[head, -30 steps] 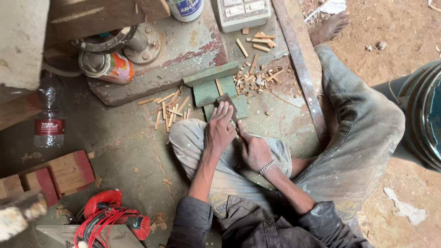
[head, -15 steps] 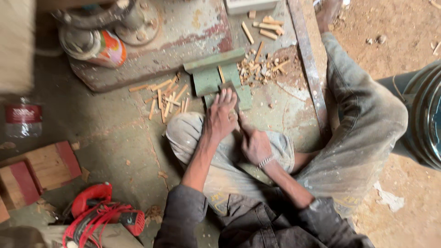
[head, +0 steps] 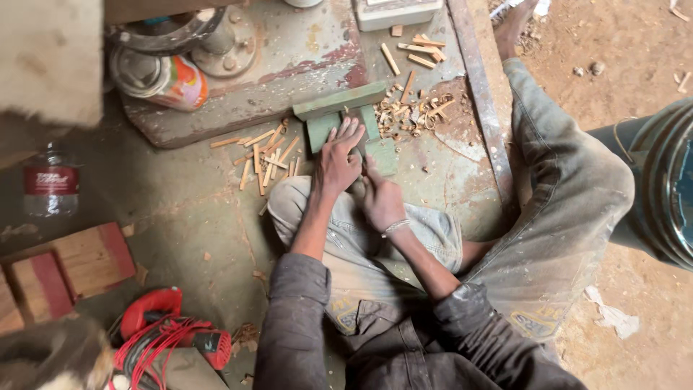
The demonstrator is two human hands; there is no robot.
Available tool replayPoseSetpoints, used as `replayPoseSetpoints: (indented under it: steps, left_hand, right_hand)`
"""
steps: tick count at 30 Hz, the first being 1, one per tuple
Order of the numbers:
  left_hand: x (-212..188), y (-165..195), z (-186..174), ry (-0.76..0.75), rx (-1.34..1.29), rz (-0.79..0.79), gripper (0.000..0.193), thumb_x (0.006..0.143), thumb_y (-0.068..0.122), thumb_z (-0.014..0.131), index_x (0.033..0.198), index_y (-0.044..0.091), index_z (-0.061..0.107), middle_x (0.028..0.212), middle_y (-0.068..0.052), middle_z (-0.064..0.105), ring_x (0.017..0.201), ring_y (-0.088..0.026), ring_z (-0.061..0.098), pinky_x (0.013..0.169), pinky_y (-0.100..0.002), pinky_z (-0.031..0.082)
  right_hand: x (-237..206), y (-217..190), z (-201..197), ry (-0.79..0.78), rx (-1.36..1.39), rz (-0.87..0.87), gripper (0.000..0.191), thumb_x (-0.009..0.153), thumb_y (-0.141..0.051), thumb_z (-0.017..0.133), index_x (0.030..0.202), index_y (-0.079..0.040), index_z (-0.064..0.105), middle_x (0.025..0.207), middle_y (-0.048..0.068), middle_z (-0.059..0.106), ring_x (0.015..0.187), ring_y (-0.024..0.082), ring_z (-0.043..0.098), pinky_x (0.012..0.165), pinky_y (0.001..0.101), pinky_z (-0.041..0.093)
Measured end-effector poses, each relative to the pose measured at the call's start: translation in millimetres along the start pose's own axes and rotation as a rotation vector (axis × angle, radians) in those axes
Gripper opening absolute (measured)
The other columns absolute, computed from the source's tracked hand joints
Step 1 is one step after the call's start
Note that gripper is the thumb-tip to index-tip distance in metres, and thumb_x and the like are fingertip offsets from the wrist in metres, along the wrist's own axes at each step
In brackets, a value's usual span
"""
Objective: The person sits cross-legged on the workshop floor and uses a chisel to shave thin slivers off small wooden pieces, letting the shavings pile up beside them. They reposition each piece on a small green block and continue shaving, with cut sticks accumulating on the floor.
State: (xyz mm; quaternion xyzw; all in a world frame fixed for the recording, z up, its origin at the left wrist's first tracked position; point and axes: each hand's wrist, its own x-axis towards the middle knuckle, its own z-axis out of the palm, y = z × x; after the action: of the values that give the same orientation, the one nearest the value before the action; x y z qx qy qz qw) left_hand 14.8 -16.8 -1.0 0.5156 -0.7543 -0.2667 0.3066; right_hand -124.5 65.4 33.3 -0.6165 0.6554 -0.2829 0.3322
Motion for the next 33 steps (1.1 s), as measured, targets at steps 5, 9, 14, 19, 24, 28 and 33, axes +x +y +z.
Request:
replayPoseSetpoints:
  steps: [5,9,14,19,24,28,33]
  left_hand:
    - [-1,-7,-5,0.391,-0.185,-0.319,0.029,0.087,0.006,0.063,0.112,0.005,0.077,0.114,-0.014,0.077,0.104,-0.026,0.075,0.094,-0.037,0.058]
    - [13,-11,1,0.404,-0.188,-0.416,0.018,0.084,0.016,0.074,0.098,0.005,0.078,0.092,-0.012,0.079,0.079,-0.023,0.077,0.074,-0.036,0.059]
    - [38,-4,11,0.336,-0.052,-0.493,0.029,0.071,0.024,0.088,0.089,0.004,0.077,0.076,-0.014,0.077,0.068,-0.026,0.075,0.071,-0.037,0.057]
    - [51,0,5,0.169,0.168,-0.675,0.011,0.074,0.020,0.087,0.078,0.010,0.083,0.075,-0.018,0.071,0.069,-0.035,0.071,0.062,-0.042,0.054]
    - [60,-9,5,0.176,0.028,-0.659,0.005,0.072,0.016,0.084,0.071,0.012,0.081,0.066,-0.010,0.074,0.061,-0.023,0.074,0.064,-0.033,0.058]
    - [60,-14,5,0.191,-0.136,-0.771,0.004,0.076,0.013,0.081,0.073,0.011,0.082,0.063,-0.009,0.076,0.056,-0.017,0.076,0.065,-0.028,0.059]
    - [31,5,6,0.404,-0.131,-0.407,0.017,0.087,0.004,0.068,0.101,0.004,0.077,0.095,-0.010,0.079,0.086,-0.021,0.078,0.079,-0.033,0.059]
  right_hand:
    - [-21,14,-42,-0.091,0.453,0.221,0.052,0.106,-0.022,0.051,0.157,-0.015,0.047,0.069,0.004,0.057,0.057,0.013,0.055,0.055,0.0335,0.050]
    - [-52,33,-87,-0.177,0.586,0.411,0.054,0.103,-0.025,0.045,0.157,-0.020,0.040,0.062,0.000,0.055,0.044,0.012,0.051,0.044,0.0297,0.046]
    - [-59,57,-91,-0.024,0.524,0.226,0.054,0.107,-0.021,0.047,0.161,-0.013,0.038,0.071,-0.001,0.057,0.053,0.008,0.052,0.050,0.0277,0.047]
    - [-50,62,-92,-0.004,0.375,0.193,0.052,0.107,-0.019,0.049,0.158,-0.015,0.043,0.066,0.001,0.057,0.051,0.009,0.051,0.050,0.0288,0.048]
    - [-53,36,-98,-0.060,0.149,0.143,0.051,0.105,-0.018,0.055,0.156,-0.020,0.048,0.061,0.012,0.053,0.052,0.016,0.053,0.055,0.0362,0.049]
    - [-56,10,-89,-0.130,0.107,0.207,0.053,0.100,-0.018,0.055,0.153,-0.021,0.048,0.071,0.023,0.062,0.061,0.035,0.065,0.062,0.0437,0.053]
    - [-55,-7,-74,-0.136,0.098,-0.007,0.055,0.098,-0.013,0.056,0.152,-0.013,0.046,0.094,0.030,0.065,0.087,0.049,0.065,0.074,0.0500,0.052]
